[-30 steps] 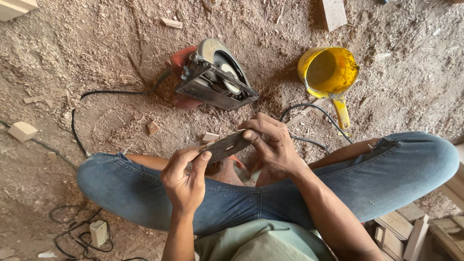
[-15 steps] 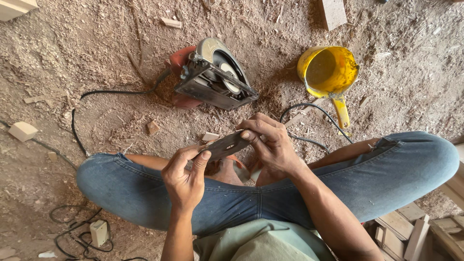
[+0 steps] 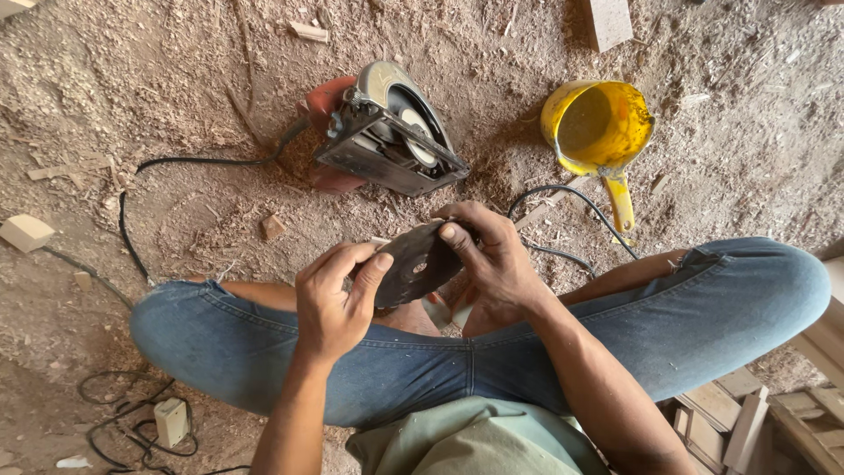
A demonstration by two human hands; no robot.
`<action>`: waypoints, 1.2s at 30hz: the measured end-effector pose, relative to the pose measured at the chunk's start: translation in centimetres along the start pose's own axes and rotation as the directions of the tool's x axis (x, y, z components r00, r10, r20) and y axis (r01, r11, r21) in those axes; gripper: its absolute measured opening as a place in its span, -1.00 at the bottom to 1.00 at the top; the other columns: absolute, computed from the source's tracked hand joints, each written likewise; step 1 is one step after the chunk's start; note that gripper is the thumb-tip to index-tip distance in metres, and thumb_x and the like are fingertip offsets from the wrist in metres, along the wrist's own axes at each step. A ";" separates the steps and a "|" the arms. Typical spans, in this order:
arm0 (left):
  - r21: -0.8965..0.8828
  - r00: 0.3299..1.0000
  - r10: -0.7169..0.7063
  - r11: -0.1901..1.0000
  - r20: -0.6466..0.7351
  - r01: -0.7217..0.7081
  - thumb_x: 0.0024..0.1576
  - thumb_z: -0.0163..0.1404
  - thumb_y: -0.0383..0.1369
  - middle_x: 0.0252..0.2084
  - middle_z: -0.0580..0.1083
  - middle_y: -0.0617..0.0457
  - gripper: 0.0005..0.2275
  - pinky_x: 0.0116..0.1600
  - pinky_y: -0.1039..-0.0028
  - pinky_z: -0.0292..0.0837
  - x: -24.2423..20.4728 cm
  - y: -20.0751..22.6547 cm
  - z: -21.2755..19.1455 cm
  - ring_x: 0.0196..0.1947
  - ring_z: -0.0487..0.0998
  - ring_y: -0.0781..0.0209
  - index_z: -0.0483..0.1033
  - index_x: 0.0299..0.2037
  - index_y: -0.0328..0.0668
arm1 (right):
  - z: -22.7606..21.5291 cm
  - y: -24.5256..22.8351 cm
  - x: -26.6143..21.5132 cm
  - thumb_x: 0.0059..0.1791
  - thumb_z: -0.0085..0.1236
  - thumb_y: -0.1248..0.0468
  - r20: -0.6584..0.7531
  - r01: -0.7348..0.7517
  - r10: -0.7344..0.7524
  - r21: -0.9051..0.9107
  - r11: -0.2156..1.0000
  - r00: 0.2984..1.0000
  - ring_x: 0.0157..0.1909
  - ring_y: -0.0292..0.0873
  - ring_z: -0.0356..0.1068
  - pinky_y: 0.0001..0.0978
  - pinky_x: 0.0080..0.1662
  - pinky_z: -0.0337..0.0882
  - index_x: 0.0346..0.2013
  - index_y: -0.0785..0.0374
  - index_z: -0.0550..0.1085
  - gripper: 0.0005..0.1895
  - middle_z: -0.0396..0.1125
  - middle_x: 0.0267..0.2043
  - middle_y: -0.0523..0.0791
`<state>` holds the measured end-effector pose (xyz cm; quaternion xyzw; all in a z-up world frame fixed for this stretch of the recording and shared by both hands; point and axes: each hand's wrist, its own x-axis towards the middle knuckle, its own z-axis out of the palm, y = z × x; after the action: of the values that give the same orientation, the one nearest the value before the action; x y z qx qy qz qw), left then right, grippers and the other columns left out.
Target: The person sits on the floor and works on a circular saw. They handle a small metal piece, a circular saw blade, and the saw itself, repeatedly attempting to fit the blade into the saw's arbor.
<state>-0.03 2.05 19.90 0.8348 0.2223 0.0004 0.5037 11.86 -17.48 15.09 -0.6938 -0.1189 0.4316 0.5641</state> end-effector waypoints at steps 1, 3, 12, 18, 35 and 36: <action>-0.008 1.000 -0.006 1.000 0.010 0.006 0.27 0.11 -0.36 -0.34 0.56 -0.04 -0.83 -0.28 0.41 0.46 0.4 -0.2 0.0 -0.38 0.60 0.20 0.53 -0.22 -0.37 | 0.0 0.0 -0.1 0.14 0.05 0.11 -0.011 -0.020 0.021 0.049 0.999 1.000 0.02 -0.22 0.42 -0.30 0.03 0.45 0.10 0.26 0.44 -0.65 0.40 -0.07 -0.13; -0.030 0.999 -0.033 0.999 0.033 0.034 0.26 0.12 -0.35 -0.37 0.55 -0.03 -0.83 -0.31 0.42 0.42 1.0 -0.8 -0.1 -0.42 0.57 0.22 0.55 -0.24 -0.37 | 0.1 0.2 -0.1 0.14 0.06 0.10 0.004 -0.105 0.105 0.150 0.983 0.994 0.01 -0.26 0.38 -0.34 0.04 0.42 0.07 0.27 0.42 -0.67 0.39 -0.08 -0.16; -0.124 0.987 -0.130 0.982 0.091 0.141 0.27 0.12 -0.27 -0.42 0.54 0.02 -0.77 -0.33 0.48 0.38 1.5 -4.3 0.0 -0.46 0.49 0.31 0.57 -0.22 -0.36 | 1.1 3.3 0.5 0.13 0.13 0.11 -0.055 -0.207 0.222 0.200 0.958 0.974 -0.20 -0.37 0.22 -0.44 -0.16 0.30 -0.12 0.29 0.40 -0.72 0.29 -0.29 -0.23; -0.162 0.969 -0.193 0.962 0.156 0.218 0.28 0.04 -0.22 -0.39 0.57 0.01 -0.75 -0.33 0.49 0.43 1.5 -6.8 1.2 -0.44 0.55 0.31 0.56 -0.15 -0.32 | 1.8 5.3 2.3 0.14 0.09 0.02 -0.192 -0.218 0.196 -0.103 0.971 0.962 -0.36 -0.32 0.24 -0.35 -0.30 0.31 -0.17 0.32 0.48 -0.63 0.31 -0.45 -0.16; -0.006 0.994 -0.092 0.996 0.059 0.092 0.35 -0.06 -0.31 -0.19 0.54 -0.17 -0.80 -0.06 0.19 0.47 4.0 -13.1 5.8 -0.18 0.59 -0.08 0.49 -0.16 -0.32 | 3.0 8.4 5.7 0.15 0.02 0.04 -0.331 -0.183 0.072 -0.317 0.931 0.941 -0.56 -0.24 0.27 -0.28 -0.45 0.25 -0.19 0.31 0.51 -0.64 0.33 -0.58 -0.09; -0.005 0.995 -0.090 0.996 0.053 0.090 0.35 -0.05 -0.31 -0.18 0.54 -0.17 -0.80 -0.04 0.19 0.46 3.9 -13.2 5.9 -0.16 0.59 -0.09 0.49 -0.16 -0.33 | 3.0 8.5 5.7 0.15 0.02 0.04 -0.335 -0.189 0.077 -0.317 0.929 0.939 -0.57 -0.24 0.26 -0.27 -0.45 0.24 -0.20 0.31 0.51 -0.64 0.32 -0.59 -0.09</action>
<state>-0.08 3.77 5.03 0.8219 0.2462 -0.0436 0.5118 10.33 -14.58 4.98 -0.8485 -0.0527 0.3249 0.4145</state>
